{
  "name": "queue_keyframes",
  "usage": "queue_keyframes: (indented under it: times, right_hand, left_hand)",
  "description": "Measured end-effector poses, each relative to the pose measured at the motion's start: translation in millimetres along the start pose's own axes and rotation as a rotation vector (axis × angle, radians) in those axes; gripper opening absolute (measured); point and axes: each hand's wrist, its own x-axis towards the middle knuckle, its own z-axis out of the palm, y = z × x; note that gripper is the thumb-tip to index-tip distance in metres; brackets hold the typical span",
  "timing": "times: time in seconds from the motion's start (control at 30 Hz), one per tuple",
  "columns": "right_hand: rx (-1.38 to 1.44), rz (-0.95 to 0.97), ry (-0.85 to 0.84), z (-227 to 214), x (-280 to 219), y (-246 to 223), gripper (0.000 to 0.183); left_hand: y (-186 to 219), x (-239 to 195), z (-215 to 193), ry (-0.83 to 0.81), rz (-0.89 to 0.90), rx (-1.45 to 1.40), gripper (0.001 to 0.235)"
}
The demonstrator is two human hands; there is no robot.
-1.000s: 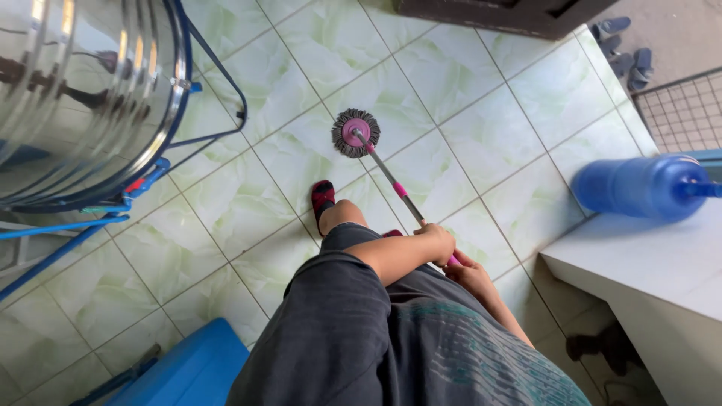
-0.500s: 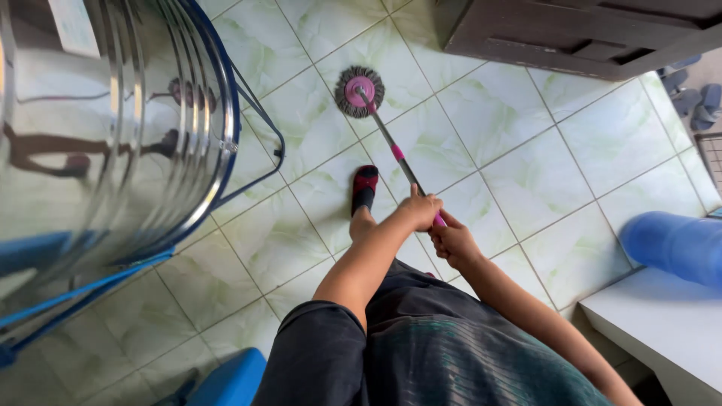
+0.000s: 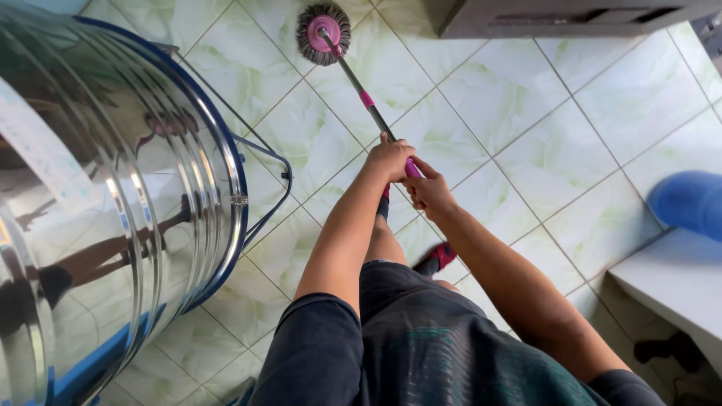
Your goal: Mopping the tiled floor around water storage tanks and jugs.
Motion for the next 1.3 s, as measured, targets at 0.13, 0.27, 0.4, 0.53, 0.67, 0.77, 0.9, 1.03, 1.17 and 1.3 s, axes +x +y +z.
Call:
queue_keyframes:
  times: [0.13,0.27,0.4,0.53,0.67,0.77,0.9,1.03,1.17,1.3]
  right_hand:
    - [-0.035,0.044,0.024,-69.9,-48.3,12.1,0.076]
    - [-0.024,0.068,0.072,-158.0,-113.5,59.4,0.073]
    - [0.039,0.073,0.105,-246.7,-194.8,121.1,0.071]
    - [0.038,0.087,0.186,-334.0,-250.9,183.6,0.065]
    - [0.051,0.089,0.236,-364.7,-294.0,204.4,0.066]
    - [-0.160,0.055,0.253,-378.2,-273.0,217.1,0.064]
    - [-0.158,-0.027,0.204,-367.9,-234.7,199.2,0.063]
    - [-0.089,-0.021,0.128,-344.4,-190.7,155.2,0.066]
    - [-0.194,0.034,0.135,-267.9,-169.9,64.3,0.065]
    - [-0.068,-0.002,0.059,-221.2,-88.2,26.4,0.068]
  left_hand:
    - [76.3,-7.1,38.9,-0.018,0.100,0.196,0.067]
    - [172.1,-30.2,107.1,-0.099,0.222,0.289,0.073]
    - [278.6,-77.8,162.1,-0.166,0.297,0.295,0.064]
    - [370.2,-104.8,210.0,-0.352,0.436,0.445,0.070]
    - [420.7,-107.7,251.1,-0.485,0.519,0.558,0.062]
    - [425.5,-99.7,253.2,-0.539,0.511,0.571,0.063]
    - [400.6,-77.8,234.5,-0.507,0.418,0.548,0.069]
    - [360.5,-48.5,197.1,-0.386,0.316,0.425,0.066]
    - [296.6,-7.8,145.9,-0.261,0.226,0.310,0.067]
    - [217.9,40.4,103.1,-0.188,0.255,0.245,0.063]
